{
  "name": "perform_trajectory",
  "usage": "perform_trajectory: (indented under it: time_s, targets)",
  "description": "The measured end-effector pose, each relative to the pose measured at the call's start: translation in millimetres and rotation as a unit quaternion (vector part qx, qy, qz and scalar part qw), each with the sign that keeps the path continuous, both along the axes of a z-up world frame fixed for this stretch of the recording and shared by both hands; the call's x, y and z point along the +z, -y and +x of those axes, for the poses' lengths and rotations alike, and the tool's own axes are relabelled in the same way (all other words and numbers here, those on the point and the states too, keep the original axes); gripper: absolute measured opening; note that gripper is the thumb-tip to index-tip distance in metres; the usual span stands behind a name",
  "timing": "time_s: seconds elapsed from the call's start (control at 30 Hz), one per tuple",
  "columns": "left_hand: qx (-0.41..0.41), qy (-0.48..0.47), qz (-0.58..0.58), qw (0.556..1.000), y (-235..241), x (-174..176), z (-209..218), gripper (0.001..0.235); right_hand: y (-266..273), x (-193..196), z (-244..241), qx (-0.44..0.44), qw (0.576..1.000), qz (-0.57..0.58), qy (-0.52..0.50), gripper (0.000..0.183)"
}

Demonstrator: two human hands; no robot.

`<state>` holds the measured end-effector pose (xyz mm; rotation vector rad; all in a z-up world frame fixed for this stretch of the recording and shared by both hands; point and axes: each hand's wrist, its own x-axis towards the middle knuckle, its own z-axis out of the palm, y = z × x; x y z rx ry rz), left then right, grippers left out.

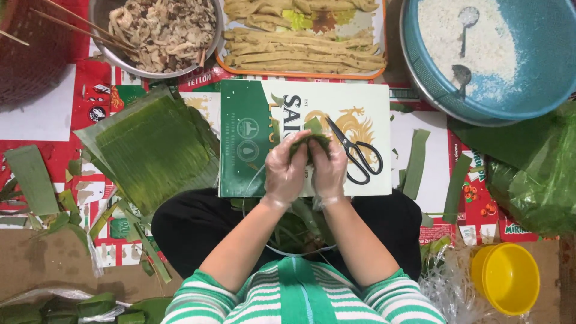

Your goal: Assembling and wrapping traditional rice cakes using banana leaves, rice, and fillings.

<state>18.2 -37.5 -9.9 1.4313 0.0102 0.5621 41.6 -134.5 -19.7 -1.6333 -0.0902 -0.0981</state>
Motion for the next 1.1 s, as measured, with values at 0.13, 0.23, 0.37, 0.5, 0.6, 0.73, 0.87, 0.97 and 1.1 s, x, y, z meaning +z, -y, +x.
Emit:
perform_trajectory:
  time_s: [0.13, 0.23, 0.37, 0.5, 0.6, 0.73, 0.87, 0.97, 1.1]
  targets:
    - [0.011, -0.066, 0.083, 0.994, -9.5, 12.0, 20.3, 0.024, 8.4, 3.2, 28.4, -0.001, 0.998, -0.048, 0.030, 0.028]
    - [-0.006, -0.101, 0.124, 0.987, -17.3, 22.2, 36.3, 0.025, 21.1, 11.0, 47.0, 0.005, 0.990, -0.139, 0.003, 0.031]
    - [-0.088, -0.195, 0.094, 0.972, -25.7, 33.4, 39.6, 0.031, 15.5, 38.2, 45.2, 0.036, 0.996, -0.082, -0.008, 0.020]
    - [-0.074, -0.088, -0.006, 0.993, -19.2, 24.7, 14.4, 0.029, 4.2, 56.0, 13.8, 0.094, 0.991, -0.057, 0.082, 0.025]
    - [-0.037, -0.028, 0.012, 0.999, -13.2, 14.9, 13.2, 0.027, 6.4, 40.2, 14.0, 0.078, 0.990, -0.109, 0.039, 0.038]
    - [-0.036, -0.004, 0.024, 0.999, -14.5, 21.7, 11.8, 0.026, 9.7, 21.1, 25.6, 0.112, 0.974, -0.186, 0.065, 0.033]
    - [-0.055, -0.017, 0.081, 0.995, -19.1, 8.1, 27.5, 0.029, 16.4, 16.1, 38.6, 0.123, 0.962, -0.229, 0.081, 0.036]
    - [-0.027, 0.003, 0.111, 0.993, -19.7, 11.9, 36.2, 0.025, 31.1, 9.6, 55.8, 0.158, 0.958, -0.218, 0.096, 0.042]
    - [0.087, -0.079, 0.157, 0.981, -13.5, -14.1, 59.3, 0.027, 47.2, -11.6, 74.5, 0.191, 0.931, -0.256, 0.178, 0.036]
